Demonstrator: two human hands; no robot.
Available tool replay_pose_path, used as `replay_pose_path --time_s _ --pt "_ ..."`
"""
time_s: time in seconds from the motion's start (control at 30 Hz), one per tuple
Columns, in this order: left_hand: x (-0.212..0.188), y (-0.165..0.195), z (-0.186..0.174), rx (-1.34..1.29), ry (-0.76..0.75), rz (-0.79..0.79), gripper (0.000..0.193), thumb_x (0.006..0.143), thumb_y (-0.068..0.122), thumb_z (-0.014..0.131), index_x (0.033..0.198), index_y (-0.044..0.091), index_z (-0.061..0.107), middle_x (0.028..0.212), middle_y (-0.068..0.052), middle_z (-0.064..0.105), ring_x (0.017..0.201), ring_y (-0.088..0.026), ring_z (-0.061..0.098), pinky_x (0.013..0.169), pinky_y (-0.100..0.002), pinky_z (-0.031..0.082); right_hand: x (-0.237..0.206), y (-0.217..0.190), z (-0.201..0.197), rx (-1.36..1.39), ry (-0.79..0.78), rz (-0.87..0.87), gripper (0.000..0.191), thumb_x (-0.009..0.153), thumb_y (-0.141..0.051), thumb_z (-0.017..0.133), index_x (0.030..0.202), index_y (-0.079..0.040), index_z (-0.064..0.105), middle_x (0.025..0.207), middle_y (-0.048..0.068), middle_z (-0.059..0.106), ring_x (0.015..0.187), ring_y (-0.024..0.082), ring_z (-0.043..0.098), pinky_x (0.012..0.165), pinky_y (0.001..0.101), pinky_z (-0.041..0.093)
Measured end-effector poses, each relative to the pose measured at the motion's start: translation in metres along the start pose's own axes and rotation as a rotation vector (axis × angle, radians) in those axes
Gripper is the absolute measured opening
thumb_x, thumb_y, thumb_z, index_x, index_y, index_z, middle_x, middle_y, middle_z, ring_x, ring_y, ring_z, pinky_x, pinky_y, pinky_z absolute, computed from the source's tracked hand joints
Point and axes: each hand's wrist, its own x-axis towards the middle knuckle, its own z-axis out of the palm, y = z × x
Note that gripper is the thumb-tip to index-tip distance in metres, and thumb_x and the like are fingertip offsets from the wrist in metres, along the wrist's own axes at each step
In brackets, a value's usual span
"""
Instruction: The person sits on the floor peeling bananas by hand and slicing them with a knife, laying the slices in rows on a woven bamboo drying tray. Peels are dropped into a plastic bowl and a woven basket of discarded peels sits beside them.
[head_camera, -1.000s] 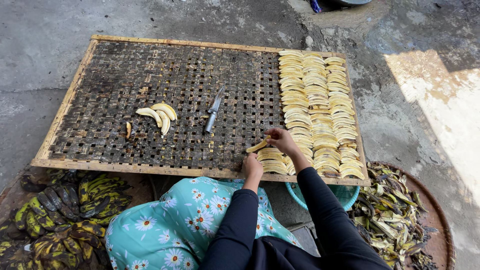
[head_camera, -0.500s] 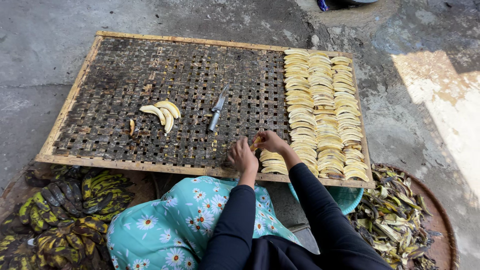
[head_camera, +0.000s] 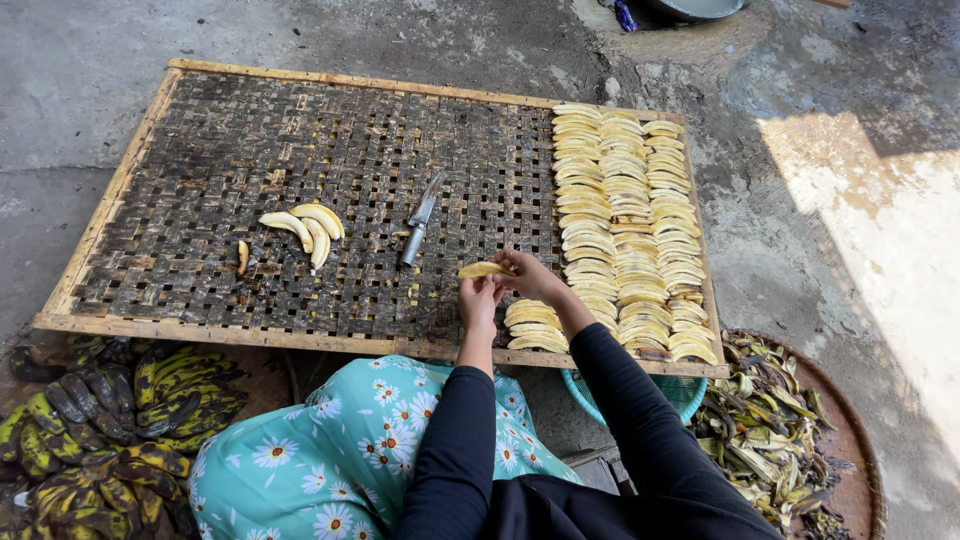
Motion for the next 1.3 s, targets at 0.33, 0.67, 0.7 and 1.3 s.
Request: replay_pose_path --time_s 0.33,0.67,0.7,1.3 --pt "-0.038 -0.029 -0.006 1.346 0.094 0.156 0.024 0.085 0.010 0.073 0.108 0.011 0.070 0.121 -0.015 0.063 0.105 -0.038 0.065 0.090 -0.047 0.054 -0.021 0.058 -0.032 -0.471 0.230 -0.001 0.016 0.087 -0.009 0.076 0.103 -0.010 0.077 0.086 0.008 0.073 0.078 0.020 0.068 0.073 0.0330 0.055" --pt "-0.018 0.070 0.003 0.841 0.264 0.552 0.036 0.093 0.012 0.069 0.127 0.005 0.059 0.115 -0.013 0.066 0.103 -0.027 0.066 0.091 -0.039 0.055 0.002 0.035 0.014 -0.791 0.534 -0.244 0.023 0.079 -0.014 0.078 0.101 -0.011 0.078 0.098 0.019 0.068 0.093 0.038 0.064 0.081 0.0456 0.053" --pt "-0.009 0.099 0.007 0.538 0.276 0.562 0.036 0.095 0.014 0.068 0.128 0.004 0.058 0.119 -0.011 0.066 0.105 -0.022 0.066 0.092 -0.035 0.055 0.015 0.024 0.024 -0.728 0.495 -0.255 0.025 0.085 -0.014 0.075 0.109 -0.011 0.075 0.100 0.019 0.068 0.092 0.036 0.066 0.082 0.0443 0.054" --pt "-0.019 0.294 -0.125 -0.874 0.346 0.540 0.047 0.097 0.013 0.057 0.144 0.009 0.054 0.123 -0.005 0.062 0.114 -0.015 0.062 0.100 -0.035 0.056 0.258 -0.144 0.232 -0.849 0.204 -0.144 0.054 0.089 -0.021 0.069 0.135 0.003 0.051 0.134 0.030 0.057 0.122 0.045 0.059 0.101 0.0496 0.052"
